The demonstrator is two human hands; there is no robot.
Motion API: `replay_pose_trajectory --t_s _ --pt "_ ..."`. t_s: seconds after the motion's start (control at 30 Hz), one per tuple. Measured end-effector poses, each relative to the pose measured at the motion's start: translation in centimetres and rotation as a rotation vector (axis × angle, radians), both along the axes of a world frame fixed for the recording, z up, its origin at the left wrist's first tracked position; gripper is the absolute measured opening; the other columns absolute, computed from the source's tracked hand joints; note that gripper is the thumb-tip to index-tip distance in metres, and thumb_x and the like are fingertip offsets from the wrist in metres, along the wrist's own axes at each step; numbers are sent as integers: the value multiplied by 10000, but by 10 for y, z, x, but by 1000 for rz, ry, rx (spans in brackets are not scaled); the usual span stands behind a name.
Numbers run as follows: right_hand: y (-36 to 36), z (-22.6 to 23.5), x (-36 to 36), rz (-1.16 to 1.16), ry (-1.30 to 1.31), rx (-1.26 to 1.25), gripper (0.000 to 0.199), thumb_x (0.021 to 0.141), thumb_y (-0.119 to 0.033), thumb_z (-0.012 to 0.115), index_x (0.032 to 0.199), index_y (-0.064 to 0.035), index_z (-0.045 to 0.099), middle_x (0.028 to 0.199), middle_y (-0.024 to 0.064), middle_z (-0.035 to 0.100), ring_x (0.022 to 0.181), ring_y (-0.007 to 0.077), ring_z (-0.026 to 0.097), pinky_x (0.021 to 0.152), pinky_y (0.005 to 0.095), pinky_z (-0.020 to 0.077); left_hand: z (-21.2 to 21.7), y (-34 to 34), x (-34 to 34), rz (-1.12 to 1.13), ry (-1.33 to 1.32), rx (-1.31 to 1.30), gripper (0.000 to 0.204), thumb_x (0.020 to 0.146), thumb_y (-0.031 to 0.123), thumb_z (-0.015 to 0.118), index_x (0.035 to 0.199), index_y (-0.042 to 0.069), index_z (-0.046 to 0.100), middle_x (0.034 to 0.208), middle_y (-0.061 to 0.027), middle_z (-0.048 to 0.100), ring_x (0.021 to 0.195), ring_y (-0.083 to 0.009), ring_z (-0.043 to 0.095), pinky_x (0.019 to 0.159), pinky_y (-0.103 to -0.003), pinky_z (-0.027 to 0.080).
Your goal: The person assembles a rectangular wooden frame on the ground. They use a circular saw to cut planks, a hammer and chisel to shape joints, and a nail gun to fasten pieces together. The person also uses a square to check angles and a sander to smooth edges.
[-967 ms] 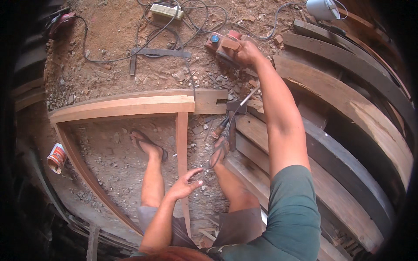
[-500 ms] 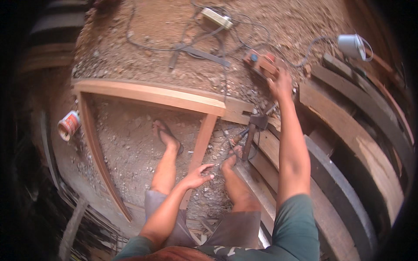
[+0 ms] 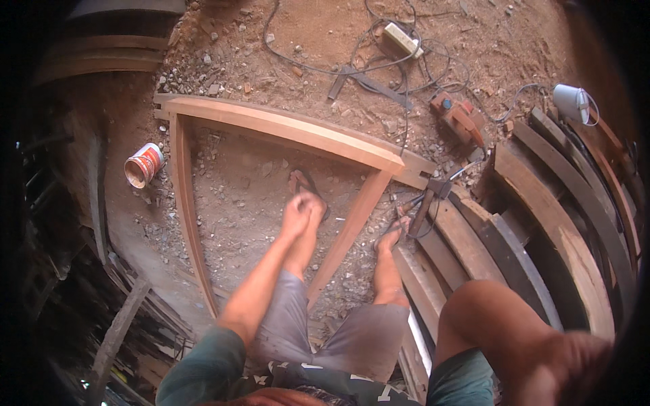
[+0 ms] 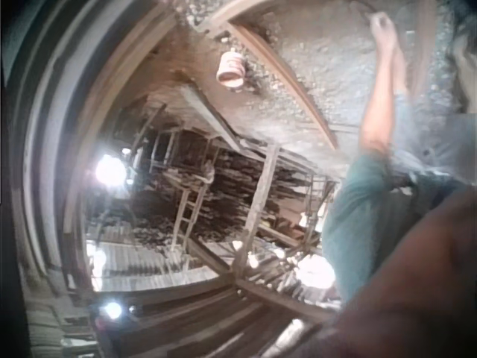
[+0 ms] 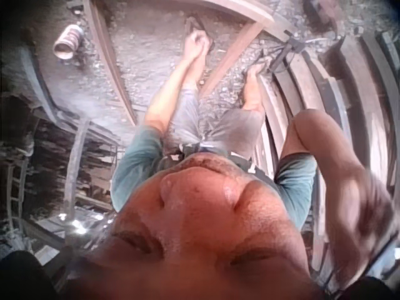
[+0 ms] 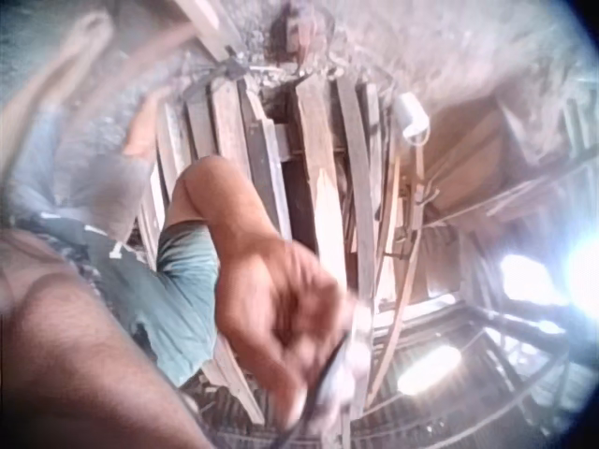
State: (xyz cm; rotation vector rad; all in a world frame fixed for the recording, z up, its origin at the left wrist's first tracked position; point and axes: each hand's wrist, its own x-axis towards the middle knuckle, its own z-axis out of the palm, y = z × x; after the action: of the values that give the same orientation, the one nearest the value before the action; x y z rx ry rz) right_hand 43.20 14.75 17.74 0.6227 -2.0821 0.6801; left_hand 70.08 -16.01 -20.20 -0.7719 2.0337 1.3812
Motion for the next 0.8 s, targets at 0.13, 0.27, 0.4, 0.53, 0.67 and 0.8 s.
replay_pose_trajectory --t_s 0.13,0.27,0.4,0.53,0.67,0.8 --pt "4 -95 42 -319 -500 -59 57 962 -134 671 955 -78 684 918 57 661 857 179 612 737 315 473 -55 -3 -151 -149 168 -98 250 940 119 617 1130 -21 699 1069 -180 743 973 -291 724 914 -392 551" --pt "-2 -244 165 -481 -1451 -354 124 826 -1 710 942 -21 671 869 88 646 804 180 618 743 314 501 -162 2 -251 -344 343 -282 295 925 223 623 1091 -11 690 963 -232 726 931 -389 709 828 -459 543" --pt "-18 -305 297 -457 -1992 -491 118 865 -31 701 970 3 659 824 105 665 770 166 657 718 314 531 -265 28 -312 -557 419 -570 432 886 357 742 1089 -21 692 1057 -251 713 1010 -406 687 881 -477 541" --pt "-23 -341 392 -498 -2328 -674 112 865 -54 693 958 -10 648 759 78 646 703 166 634 671 315 517 -290 81 -335 -690 325 -677 533 854 388 796 1122 -52 658 1095 -273 692 1071 -417 669 930 -488 534" --pt "-27 -353 390 -529 -2248 -851 119 864 -61 696 956 -17 634 749 51 643 665 133 601 646 286 498 -287 85 -337 -763 296 -734 513 878 324 751 1160 -85 620 1111 -299 695 1060 -448 680 946 -495 530" --pt "-28 -347 391 -494 -2227 -1084 89 891 -71 693 923 -36 618 744 11 624 691 97 585 643 279 486 -250 60 -344 -660 282 -728 594 934 370 663 1284 -90 527 1148 -309 688 1080 -463 673 979 -499 513"
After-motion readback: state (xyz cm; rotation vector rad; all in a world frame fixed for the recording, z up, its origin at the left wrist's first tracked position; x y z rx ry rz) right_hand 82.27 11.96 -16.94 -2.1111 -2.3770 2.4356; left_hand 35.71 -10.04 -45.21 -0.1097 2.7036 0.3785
